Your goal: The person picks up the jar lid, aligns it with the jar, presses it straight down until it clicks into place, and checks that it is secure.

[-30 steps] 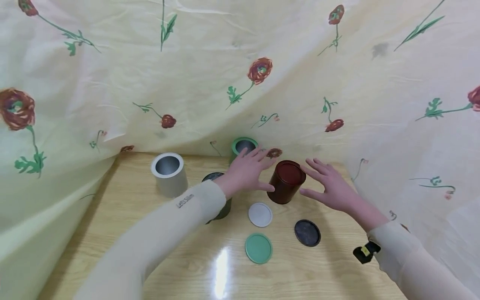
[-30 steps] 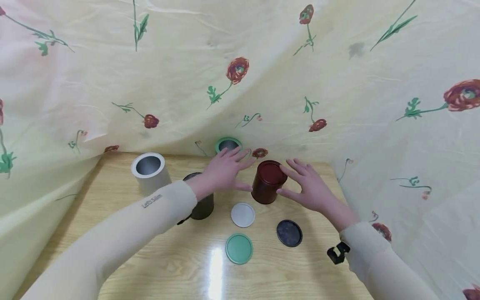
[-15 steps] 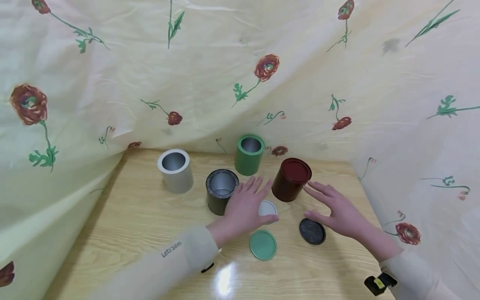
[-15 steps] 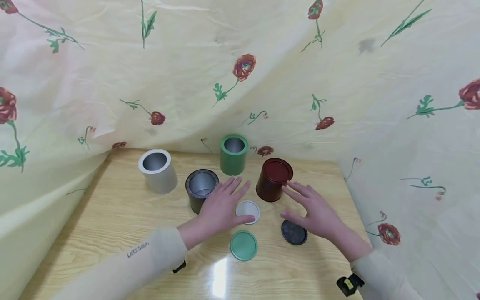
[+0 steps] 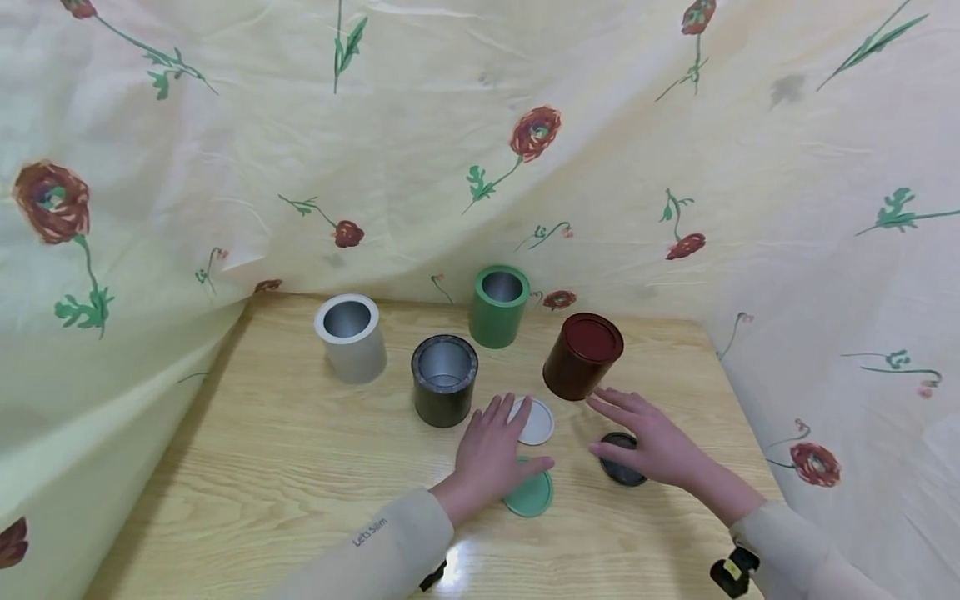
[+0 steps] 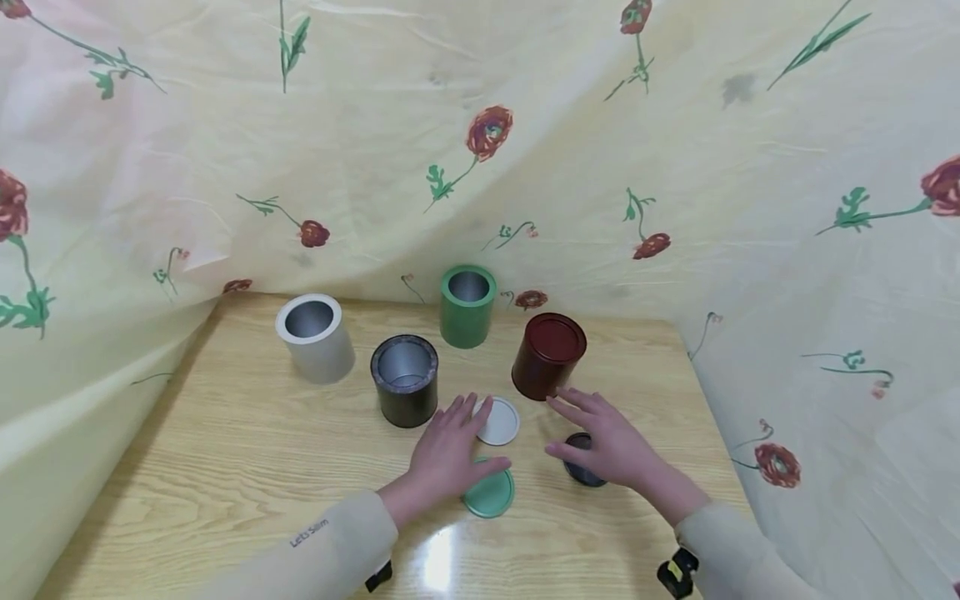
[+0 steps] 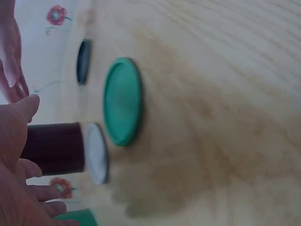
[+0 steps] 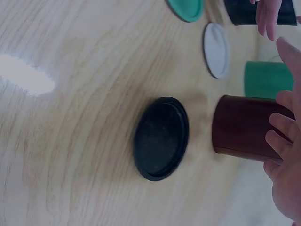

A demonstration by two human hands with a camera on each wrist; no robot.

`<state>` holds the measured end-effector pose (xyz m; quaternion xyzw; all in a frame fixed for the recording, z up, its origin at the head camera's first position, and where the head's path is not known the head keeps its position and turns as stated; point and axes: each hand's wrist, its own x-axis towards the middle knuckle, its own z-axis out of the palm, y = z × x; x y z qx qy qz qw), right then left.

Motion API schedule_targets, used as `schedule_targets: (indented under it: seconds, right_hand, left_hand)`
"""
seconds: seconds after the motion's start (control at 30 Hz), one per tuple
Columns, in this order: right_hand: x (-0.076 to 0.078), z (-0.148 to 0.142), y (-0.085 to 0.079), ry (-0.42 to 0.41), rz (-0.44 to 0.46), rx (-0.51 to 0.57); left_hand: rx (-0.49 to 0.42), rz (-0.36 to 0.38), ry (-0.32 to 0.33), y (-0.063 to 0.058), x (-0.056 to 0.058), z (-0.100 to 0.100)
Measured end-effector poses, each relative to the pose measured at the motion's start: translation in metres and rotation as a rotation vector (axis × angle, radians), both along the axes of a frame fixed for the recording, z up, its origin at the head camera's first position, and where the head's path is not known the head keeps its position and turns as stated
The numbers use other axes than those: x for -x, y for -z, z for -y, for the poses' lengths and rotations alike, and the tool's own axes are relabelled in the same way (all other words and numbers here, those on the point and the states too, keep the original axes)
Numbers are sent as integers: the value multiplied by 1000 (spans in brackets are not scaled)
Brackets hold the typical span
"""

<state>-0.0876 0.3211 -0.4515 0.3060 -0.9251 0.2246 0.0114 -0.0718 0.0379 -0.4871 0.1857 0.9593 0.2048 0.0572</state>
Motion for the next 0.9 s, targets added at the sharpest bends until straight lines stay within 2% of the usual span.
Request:
schedule_targets:
  seconds: [0.27,0.47,0.6,0.8,0.9]
  right_hand:
    - [10,-3,27,-31,-24,-26]
    - [11,-2,33,-19,21,-39]
    - [12,-1,38,-1,28,-90]
    - [15,3,49,13,38,-114]
    - [16,5,53,19,45,-119]
  left_hand:
    - [11,15,-49,24,1,-2]
    - [8,-29,-84,39,9,-6]
    - [21,-17,-114,48,13,-10]
    - [40,42,-147,53,17,-13]
    - [61,42,-152,55,19,-14]
